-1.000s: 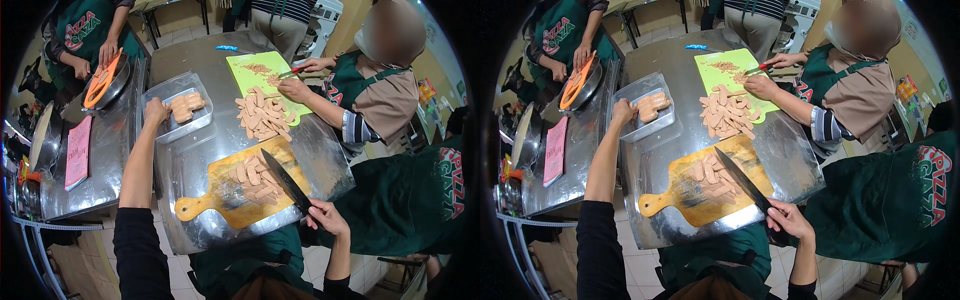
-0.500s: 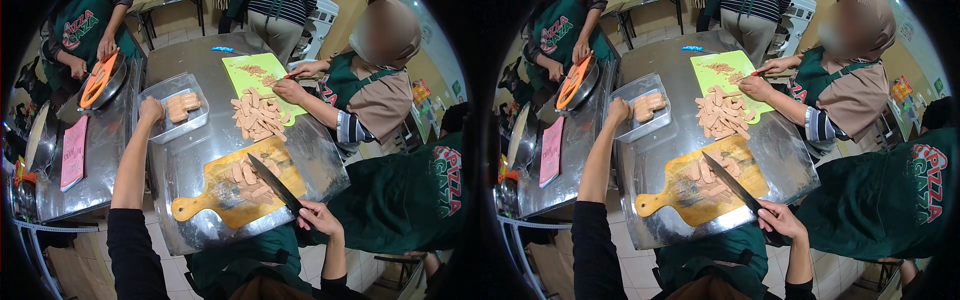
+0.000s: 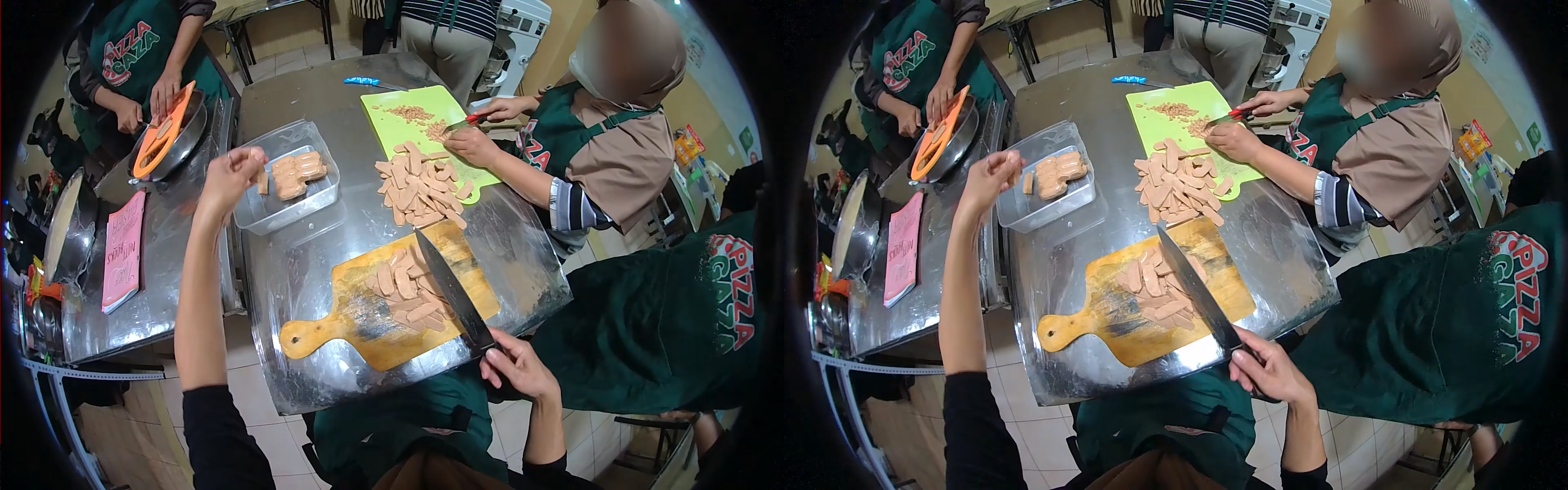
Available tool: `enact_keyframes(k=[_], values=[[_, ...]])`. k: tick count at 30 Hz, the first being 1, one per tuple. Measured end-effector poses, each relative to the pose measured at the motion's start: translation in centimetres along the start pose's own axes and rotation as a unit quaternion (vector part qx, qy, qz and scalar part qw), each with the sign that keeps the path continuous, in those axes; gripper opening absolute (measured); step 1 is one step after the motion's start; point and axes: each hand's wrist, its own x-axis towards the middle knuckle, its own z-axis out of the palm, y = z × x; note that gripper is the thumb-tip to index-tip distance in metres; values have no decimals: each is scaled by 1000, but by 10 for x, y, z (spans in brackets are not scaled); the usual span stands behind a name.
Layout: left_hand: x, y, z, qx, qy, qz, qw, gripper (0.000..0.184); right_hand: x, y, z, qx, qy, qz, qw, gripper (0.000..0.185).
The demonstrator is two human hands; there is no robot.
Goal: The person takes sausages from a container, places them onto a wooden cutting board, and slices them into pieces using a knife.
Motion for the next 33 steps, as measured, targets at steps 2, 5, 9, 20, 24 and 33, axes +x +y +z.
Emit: enact_keyframes(k=[2,5,9,20,24,33], values=[[-42,21,14,-53,-5,9,999,25,-7,-3,10,-1,-28,-5,1000,50],[-100,28,37,-79,-36,14,996,29,-14,0,31,-16,-62,-1,998,57],[-168,19,76,-148,-65,-69,984,30,-6,-19,66,-106,-85,41,990,58],[-248,-7,156,-51,-14,-72,996,23,14,-9,62,-237,-7,-35,971,58],[-250,2,158,0,14,-61,998,28,11,-21,67,-219,-28,47,974,60],[-255,13,158,-16,18,-91,996,38,10,-14,70,-213,-48,2,976,64]])
